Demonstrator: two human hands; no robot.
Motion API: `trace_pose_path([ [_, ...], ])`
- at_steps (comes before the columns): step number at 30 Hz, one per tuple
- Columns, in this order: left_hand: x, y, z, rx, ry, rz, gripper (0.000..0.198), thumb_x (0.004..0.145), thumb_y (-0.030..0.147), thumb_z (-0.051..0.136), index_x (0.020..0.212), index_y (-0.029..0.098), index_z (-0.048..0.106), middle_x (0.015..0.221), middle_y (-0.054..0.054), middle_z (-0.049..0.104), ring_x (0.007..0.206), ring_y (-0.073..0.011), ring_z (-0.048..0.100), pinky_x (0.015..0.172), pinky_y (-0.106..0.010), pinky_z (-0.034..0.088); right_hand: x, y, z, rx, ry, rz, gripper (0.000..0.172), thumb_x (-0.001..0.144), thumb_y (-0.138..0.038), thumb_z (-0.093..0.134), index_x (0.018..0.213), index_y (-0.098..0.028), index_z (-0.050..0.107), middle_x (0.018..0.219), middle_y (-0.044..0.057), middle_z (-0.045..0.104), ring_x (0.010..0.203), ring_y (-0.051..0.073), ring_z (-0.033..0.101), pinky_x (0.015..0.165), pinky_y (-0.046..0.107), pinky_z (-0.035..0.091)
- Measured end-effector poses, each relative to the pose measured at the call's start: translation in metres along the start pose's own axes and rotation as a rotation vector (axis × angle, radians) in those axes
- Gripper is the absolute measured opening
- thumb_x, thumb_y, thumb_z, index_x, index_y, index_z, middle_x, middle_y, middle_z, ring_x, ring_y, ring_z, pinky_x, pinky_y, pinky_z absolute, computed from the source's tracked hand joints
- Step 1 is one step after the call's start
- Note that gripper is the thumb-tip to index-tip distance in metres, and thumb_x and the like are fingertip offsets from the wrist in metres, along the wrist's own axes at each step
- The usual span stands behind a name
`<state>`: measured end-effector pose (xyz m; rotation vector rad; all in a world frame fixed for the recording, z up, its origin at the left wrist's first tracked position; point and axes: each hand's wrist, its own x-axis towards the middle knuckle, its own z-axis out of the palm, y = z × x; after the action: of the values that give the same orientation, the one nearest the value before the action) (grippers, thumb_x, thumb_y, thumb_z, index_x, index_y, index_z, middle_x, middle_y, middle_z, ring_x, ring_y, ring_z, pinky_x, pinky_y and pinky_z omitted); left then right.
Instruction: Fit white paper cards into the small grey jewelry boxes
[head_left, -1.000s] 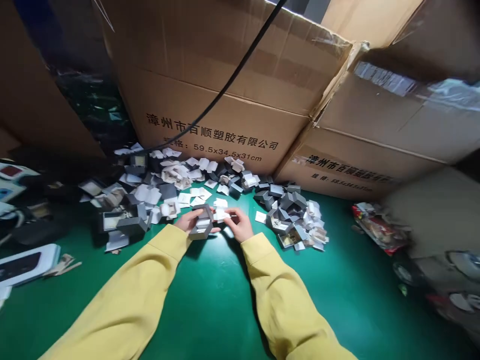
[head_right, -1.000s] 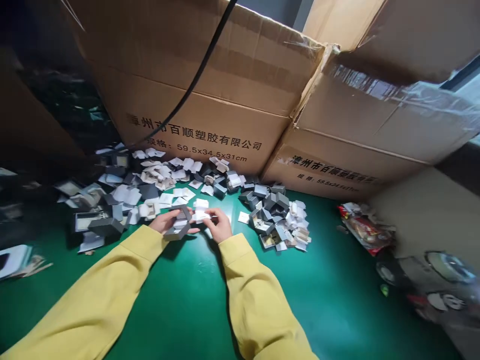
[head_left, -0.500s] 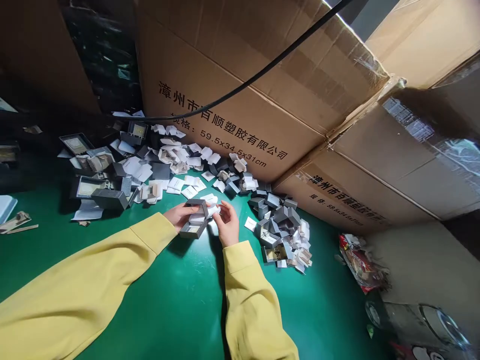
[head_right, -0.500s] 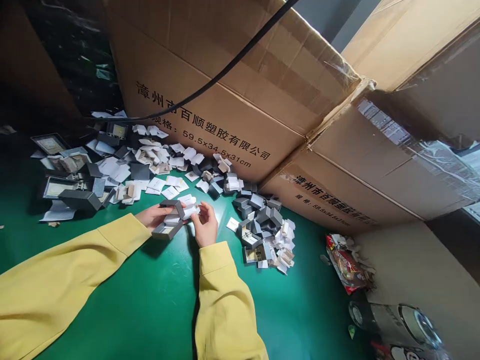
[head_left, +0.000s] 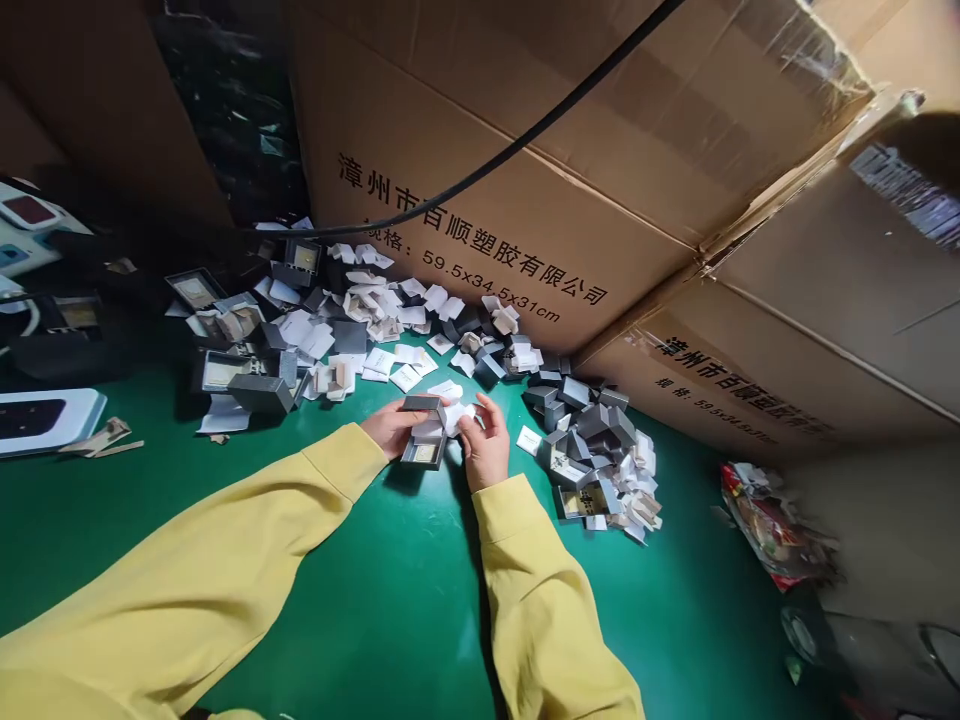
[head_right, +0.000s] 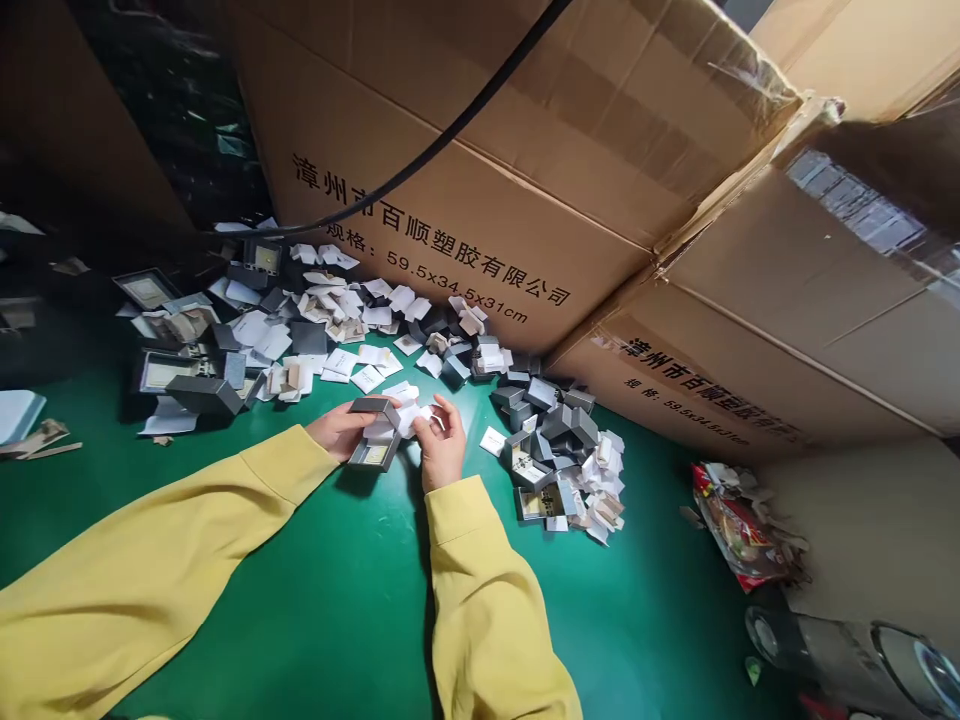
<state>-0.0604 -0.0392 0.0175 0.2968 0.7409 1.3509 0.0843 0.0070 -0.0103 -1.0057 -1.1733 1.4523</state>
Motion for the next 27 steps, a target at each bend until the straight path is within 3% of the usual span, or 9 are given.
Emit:
trace_pose_path([
  [6,0.002,0.005,-0.007,-0.042,0.04,-0.044,0.021,0.07,0.018,0.057,0.088,0.011,0.065,0.078,-0.015,0.067,0.067,-0.0269,0.065,0.064,-0.043,0.051,0.0,-0.004,-0.001,0.05,0.051,0.044,0.049,0.058,-0.034,0.071,0.103,-0.02,0.055,0.085,0.002,0.056,0.075,0.012,0.055,0.071,0.028,0.048],
  [12,0.006,0.004,-0.012,-0.052,0.055,-0.041,0.023,0.07,0.018,0.06,0.091,0.01,0.065,0.087,-0.017,0.067,0.079,-0.0311,0.065,0.068,-0.048,0.053,0.004,-0.003,-0.005,0.09,0.084,-0.009,0.04,0.055,-0.032,0.074,0.09,-0.018,0.061,0.078,0.0,0.054,0.073,0.011,0.052,0.072,0.027,0.047],
  [19,0.009,0.003,-0.019,-0.013,0.018,-0.021,0.019,0.07,0.019,0.063,0.085,0.008,0.066,0.08,-0.017,0.066,0.087,-0.0355,0.063,0.079,-0.057,0.049,0.005,-0.007,-0.005,0.117,0.059,0.046,0.044,0.056,-0.038,0.072,0.094,-0.018,0.06,0.074,0.0,0.058,0.067,0.011,0.055,0.064,0.026,0.048],
  [23,0.007,0.002,-0.017,0.01,0.043,-0.046,0.016,0.069,0.021,0.063,0.08,0.009,0.067,0.081,-0.018,0.067,0.091,-0.0375,0.062,0.081,-0.06,0.047,0.005,-0.004,-0.003,0.174,-0.014,0.071,0.049,0.056,-0.039,0.074,0.098,-0.019,0.059,0.078,0.003,0.062,0.071,0.014,0.059,0.068,0.029,0.049],
  [27,0.004,0.0,-0.012,0.026,0.085,-0.076,0.016,0.067,0.021,0.065,0.08,0.012,0.067,0.081,-0.016,0.068,0.088,-0.0364,0.063,0.077,-0.058,0.05,0.005,-0.003,-0.002,0.14,-0.028,0.042,0.05,0.058,-0.036,0.072,0.102,-0.02,0.057,0.095,0.006,0.063,0.078,0.014,0.059,0.072,0.031,0.05],
])
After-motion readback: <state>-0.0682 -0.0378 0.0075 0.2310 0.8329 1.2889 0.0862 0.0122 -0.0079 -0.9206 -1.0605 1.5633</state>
